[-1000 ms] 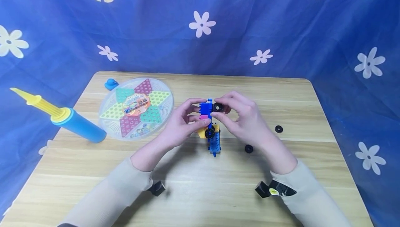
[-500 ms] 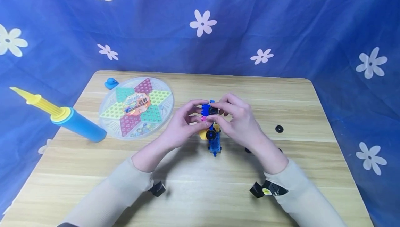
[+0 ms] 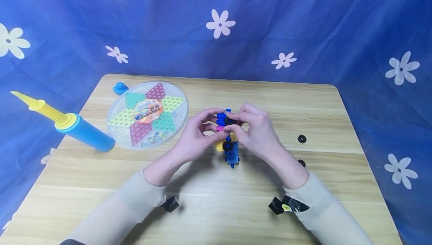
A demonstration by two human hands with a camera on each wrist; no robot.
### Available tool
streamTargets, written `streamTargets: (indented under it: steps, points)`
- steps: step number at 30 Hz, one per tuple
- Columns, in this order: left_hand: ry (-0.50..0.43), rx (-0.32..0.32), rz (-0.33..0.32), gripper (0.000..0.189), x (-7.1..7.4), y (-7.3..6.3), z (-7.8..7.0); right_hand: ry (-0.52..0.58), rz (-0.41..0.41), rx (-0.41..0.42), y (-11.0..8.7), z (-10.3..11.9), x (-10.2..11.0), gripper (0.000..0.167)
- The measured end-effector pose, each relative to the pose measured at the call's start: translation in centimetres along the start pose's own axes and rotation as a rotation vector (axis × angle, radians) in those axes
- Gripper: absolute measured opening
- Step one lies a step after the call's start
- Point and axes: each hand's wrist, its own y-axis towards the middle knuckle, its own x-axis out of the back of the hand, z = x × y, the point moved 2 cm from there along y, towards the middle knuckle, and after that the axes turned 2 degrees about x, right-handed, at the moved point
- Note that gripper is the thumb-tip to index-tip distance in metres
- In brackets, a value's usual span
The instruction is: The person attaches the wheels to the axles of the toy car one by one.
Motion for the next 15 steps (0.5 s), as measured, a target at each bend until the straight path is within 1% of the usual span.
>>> streamTargets:
  steps: [4, 8, 11, 15]
  points:
    - [-0.015, 0.012, 0.004, 0.056, 0.00, 0.01, 0.05, 0.006, -0.008, -0.001, 0.06, 0.12, -0.19, 0.028]
    - [-0.025, 0.004, 0.001, 0.056, 0.04, 0.00, -0.17, 0.015, -0.032, -0.022, 0.14, 0.30, -0.28, 0.027]
    - [-0.018, -0.010, -0.001, 0.056, 0.04, -0.01, -0.45, 0.004, -0.043, -0.024, 0.10, 0.41, -0.23, 0.029]
    - [0.016, -0.022, -0.006, 0.057, 0.10, -0.08, -0.79, 0.010, -0.055, -0.039, -0.03, 0.38, -0.28, 0.031]
